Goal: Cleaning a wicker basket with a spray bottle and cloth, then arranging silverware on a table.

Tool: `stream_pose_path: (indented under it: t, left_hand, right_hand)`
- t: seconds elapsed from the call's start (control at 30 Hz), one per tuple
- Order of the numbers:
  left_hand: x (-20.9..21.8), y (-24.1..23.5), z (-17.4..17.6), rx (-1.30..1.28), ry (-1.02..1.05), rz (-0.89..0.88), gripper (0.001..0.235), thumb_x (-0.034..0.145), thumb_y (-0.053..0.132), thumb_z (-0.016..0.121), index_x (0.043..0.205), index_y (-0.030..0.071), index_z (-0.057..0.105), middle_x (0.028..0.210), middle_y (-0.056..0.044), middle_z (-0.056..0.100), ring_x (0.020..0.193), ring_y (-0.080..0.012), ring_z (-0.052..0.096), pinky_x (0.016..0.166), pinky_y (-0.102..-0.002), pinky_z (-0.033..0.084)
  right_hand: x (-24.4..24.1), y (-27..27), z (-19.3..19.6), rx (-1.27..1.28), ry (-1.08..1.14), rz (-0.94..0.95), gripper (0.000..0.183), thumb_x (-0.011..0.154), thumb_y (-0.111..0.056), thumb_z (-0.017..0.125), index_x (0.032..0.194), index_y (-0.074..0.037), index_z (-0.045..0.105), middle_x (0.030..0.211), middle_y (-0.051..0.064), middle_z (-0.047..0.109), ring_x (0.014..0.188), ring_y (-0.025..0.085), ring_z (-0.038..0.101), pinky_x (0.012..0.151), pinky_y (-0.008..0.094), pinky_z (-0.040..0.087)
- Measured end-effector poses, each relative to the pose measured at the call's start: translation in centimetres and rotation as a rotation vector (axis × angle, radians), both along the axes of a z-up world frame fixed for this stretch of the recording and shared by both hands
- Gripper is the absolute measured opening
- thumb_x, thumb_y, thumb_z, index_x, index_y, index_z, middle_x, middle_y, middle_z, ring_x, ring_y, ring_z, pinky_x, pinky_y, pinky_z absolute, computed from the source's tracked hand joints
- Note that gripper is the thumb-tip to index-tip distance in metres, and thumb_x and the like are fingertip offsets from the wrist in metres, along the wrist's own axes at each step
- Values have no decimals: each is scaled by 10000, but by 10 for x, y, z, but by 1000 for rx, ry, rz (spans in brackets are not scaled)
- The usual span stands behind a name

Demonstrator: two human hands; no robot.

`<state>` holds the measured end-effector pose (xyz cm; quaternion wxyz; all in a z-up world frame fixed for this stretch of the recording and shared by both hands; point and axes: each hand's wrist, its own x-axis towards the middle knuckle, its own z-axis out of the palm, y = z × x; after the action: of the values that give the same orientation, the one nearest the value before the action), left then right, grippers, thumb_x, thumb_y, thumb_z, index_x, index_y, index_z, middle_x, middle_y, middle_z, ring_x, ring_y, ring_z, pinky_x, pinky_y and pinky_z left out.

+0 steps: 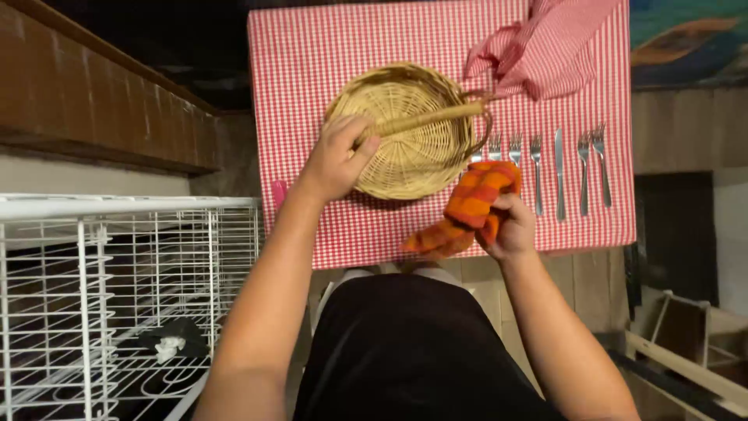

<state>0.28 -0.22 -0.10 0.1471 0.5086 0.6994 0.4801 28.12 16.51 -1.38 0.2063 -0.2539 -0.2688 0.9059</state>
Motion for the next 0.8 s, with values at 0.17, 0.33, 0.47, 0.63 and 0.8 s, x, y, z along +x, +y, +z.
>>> stream_pose_path:
  t: [0.17, 0.33, 0.47, 0.63, 0.8]
  left_hand:
    - [19, -2, 3, 44, 49, 233, 307, 1102, 228, 488, 1227, 5, 656, 1141, -141, 670, 1117, -300, 603, 1038, -433, 433]
    - [34, -22, 25, 135, 174, 523, 280, 1111, 196, 501, 1248, -9, 635, 1175, -129, 662, 1138, -299, 586, 1058, -447, 426]
    - [41, -73, 30, 209, 149, 722, 240, 1081, 216, 586, 1189, 6, 630, 1156, -138, 623, 1138, -302, 569, 1040, -411, 447]
    - [43, -124, -14, 218, 128, 825, 423, 984, 286, 673, 1282, 7, 564, 1250, -151, 546, 1189, -299, 527, 1096, -404, 426]
    - [54, -121, -61, -93, -113, 694, 983, 740, 374, 858, 1499, -16, 370, 1435, -279, 394, 1252, -378, 498, 966, -488, 488]
  right_hand:
    - [-19, 28, 39, 284, 45, -13, 538, 846, -70, 536, 1376, 19, 510, 1287, 136, 637, 1244, 288, 622, 1144, 421, 483]
    - [-25, 66, 33, 510, -4, 45, 448, 876, -73, 505, 1296, 56, 591, 1220, 161, 680, 1130, 278, 670, 1057, 399, 539]
    - [-10, 85, -5, 541, 14, 252, 271, 916, -80, 476, 1094, 73, 612, 1055, 180, 690, 927, 261, 666, 924, 387, 561]
    - [-21, 42, -44, 764, -421, 596, 443, 830, -151, 468, 1169, 18, 698, 984, 113, 733, 853, 208, 688, 791, 343, 566]
    - [-32, -18, -89, 1152, -403, 842, 497, 840, -216, 706, 1289, -19, 628, 1147, 149, 711, 1059, 262, 685, 949, 370, 543]
